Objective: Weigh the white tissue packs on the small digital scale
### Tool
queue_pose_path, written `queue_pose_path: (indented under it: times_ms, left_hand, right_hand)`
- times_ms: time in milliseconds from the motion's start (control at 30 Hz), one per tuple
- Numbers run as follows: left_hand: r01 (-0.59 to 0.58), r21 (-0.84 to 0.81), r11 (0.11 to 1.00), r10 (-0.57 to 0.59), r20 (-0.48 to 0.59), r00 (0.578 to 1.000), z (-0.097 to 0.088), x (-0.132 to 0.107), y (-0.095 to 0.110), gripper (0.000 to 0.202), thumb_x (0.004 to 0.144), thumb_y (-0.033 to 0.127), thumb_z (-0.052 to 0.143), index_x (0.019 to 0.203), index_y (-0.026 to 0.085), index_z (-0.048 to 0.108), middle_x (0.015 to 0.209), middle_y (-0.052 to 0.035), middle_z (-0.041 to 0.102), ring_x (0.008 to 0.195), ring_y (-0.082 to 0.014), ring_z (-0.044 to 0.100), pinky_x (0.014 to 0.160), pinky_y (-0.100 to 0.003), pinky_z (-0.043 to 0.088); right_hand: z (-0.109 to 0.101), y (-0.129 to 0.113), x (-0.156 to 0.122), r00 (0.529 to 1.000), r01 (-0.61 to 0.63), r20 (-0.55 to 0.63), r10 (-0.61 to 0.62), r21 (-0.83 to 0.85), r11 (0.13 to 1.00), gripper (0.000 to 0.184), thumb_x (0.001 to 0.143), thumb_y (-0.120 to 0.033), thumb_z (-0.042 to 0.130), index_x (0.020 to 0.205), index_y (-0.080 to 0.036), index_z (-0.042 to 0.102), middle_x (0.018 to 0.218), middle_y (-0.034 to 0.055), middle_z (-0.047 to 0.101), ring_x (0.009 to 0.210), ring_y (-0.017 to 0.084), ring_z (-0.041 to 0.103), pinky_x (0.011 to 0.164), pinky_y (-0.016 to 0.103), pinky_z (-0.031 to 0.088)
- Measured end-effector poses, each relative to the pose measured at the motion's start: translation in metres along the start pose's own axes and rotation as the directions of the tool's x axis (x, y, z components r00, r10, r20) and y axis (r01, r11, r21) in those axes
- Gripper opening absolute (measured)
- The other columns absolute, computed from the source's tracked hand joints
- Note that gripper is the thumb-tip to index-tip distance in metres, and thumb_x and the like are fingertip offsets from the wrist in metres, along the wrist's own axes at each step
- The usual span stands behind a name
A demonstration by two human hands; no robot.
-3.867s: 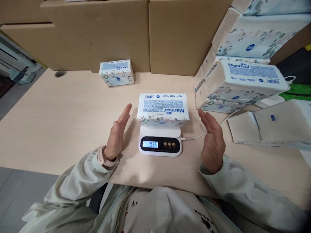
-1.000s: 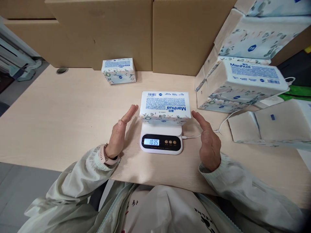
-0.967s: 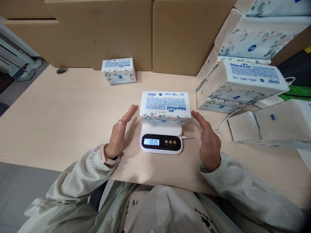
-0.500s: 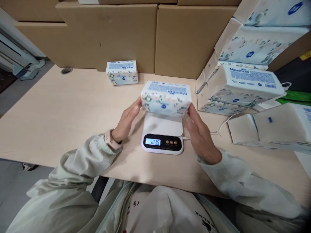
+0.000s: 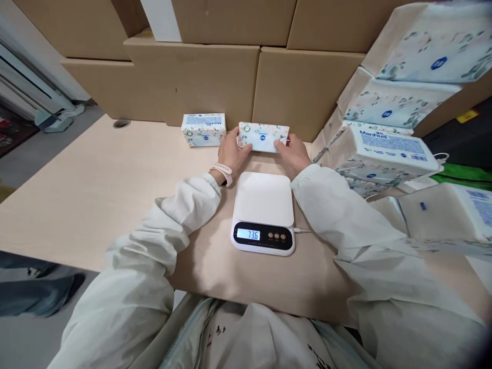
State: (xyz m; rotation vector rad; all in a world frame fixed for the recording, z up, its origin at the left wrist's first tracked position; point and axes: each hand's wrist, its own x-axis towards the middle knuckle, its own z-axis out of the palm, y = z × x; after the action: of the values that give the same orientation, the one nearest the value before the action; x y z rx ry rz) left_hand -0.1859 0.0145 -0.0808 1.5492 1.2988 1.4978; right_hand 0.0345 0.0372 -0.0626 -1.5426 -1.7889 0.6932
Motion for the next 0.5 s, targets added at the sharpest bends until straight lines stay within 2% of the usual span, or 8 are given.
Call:
queue_pose_path:
  times_ms: [67, 100, 200, 267, 333, 400, 433, 500]
  left_hand:
    - [-0.072, 0.131, 0.989, 0.081, -0.058, 0.995, -0.008, 0.002, 0.001, 0.081, 0.064, 0.034, 0.096, 0.138, 0.019, 0.067, 0.162, -0.017, 0.051, 0.166, -0.0468, 0.017, 0.139, -0.063, 0.001]
    - [-0.117, 0.177, 0.977, 0.128, -0.051, 0.99, -0.013, 0.004, 0.001, 0.084, 0.064, 0.037, 0.097, 0.141, 0.021, 0.066, 0.169, -0.0144, 0.043, 0.168, -0.0451, 0.007, 0.139, -0.061, -0.006]
    - [-0.172, 0.3, 0.938, 0.161, 0.062, 0.985, -0.029, 0.013, -0.001, 0.085, 0.069, 0.048, 0.094, 0.146, 0.028, 0.065, 0.18, -0.004, 0.025, 0.17, -0.0409, -0.013, 0.134, -0.06, -0.022]
    - [-0.12, 0.473, 0.873, 0.076, 0.11, 0.991, -0.038, 0.018, -0.003, 0.079, 0.075, 0.051, 0.086, 0.149, 0.029, 0.065, 0.18, -0.0035, 0.025, 0.171, -0.0425, -0.01, 0.133, -0.061, -0.023]
    - [-0.07, 0.654, 0.754, -0.011, 0.119, 0.993, -0.046, 0.02, -0.004, 0.073, 0.083, 0.048, 0.076, 0.151, 0.026, 0.065, 0.18, -0.0064, 0.027, 0.171, -0.0439, -0.002, 0.135, -0.06, -0.018]
    - [-0.059, 0.759, 0.648, -0.052, 0.121, 0.991, -0.052, 0.02, -0.004, 0.068, 0.087, 0.047, 0.068, 0.15, 0.023, 0.066, 0.18, -0.0087, 0.027, 0.171, -0.0434, 0.003, 0.137, -0.057, -0.013]
    - [-0.063, 0.78, 0.622, -0.054, 0.123, 0.991, -0.055, 0.019, -0.004, 0.067, 0.088, 0.049, 0.067, 0.15, 0.022, 0.065, 0.179, -0.0097, 0.028, 0.171, -0.0427, 0.005, 0.138, -0.056, -0.01]
    - [-0.075, 0.771, 0.632, -0.037, 0.127, 0.991, -0.061, 0.019, -0.002, 0.075, 0.089, 0.054, 0.066, 0.155, 0.02, 0.059, 0.177, -0.0127, 0.033, 0.17, -0.0412, 0.012, 0.139, -0.055, -0.005]
  right_hand:
    - [-0.005, -0.009, 0.0, 0.998, -0.065, 0.008, 0.066, -0.058, 0.996, 0.051, 0.099, -0.041, 0.057, 0.131, -0.002, 0.061, 0.132, 0.0246, 0.073, 0.129, 0.036, 0.068, 0.116, 0.057, 0.049]
    - [-0.007, -0.014, 0.0, 0.996, -0.085, 0.016, 0.087, -0.103, 0.991, 0.052, 0.099, -0.041, 0.057, 0.133, -0.002, 0.06, 0.132, 0.0232, 0.072, 0.13, 0.036, 0.068, 0.116, 0.054, 0.048]
    - [-0.011, -0.028, -0.002, 0.994, -0.09, 0.048, 0.103, -0.229, 0.969, 0.05, 0.097, -0.035, 0.065, 0.137, -0.007, 0.06, 0.132, 0.0204, 0.073, 0.132, 0.037, 0.067, 0.117, 0.053, 0.048]
    - [-0.009, -0.033, -0.002, 0.992, -0.085, 0.072, 0.107, -0.259, 0.962, 0.044, 0.092, -0.029, 0.071, 0.131, -0.01, 0.064, 0.129, 0.0208, 0.075, 0.13, 0.04, 0.067, 0.115, 0.056, 0.05]
    - [-0.005, -0.036, 0.0, 0.989, -0.08, 0.097, 0.11, -0.275, 0.958, 0.035, 0.092, -0.025, 0.07, 0.123, -0.01, 0.068, 0.127, 0.0224, 0.075, 0.128, 0.041, 0.068, 0.113, 0.057, 0.05]
    - [0.001, -0.039, 0.002, 0.988, -0.063, 0.119, 0.101, -0.283, 0.957, 0.03, 0.094, -0.024, 0.065, 0.12, -0.01, 0.069, 0.13, 0.0238, 0.075, 0.127, 0.04, 0.068, 0.113, 0.057, 0.05]
    - [0.003, -0.04, 0.004, 0.988, -0.047, 0.131, 0.087, -0.28, 0.959, 0.03, 0.095, -0.025, 0.063, 0.122, -0.011, 0.069, 0.132, 0.0235, 0.074, 0.128, 0.039, 0.067, 0.113, 0.056, 0.05]
    - [0.009, -0.045, 0.007, 0.985, -0.004, 0.166, 0.049, -0.263, 0.965, 0.035, 0.097, -0.027, 0.061, 0.129, -0.014, 0.067, 0.138, 0.0207, 0.073, 0.13, 0.037, 0.067, 0.114, 0.053, 0.049]
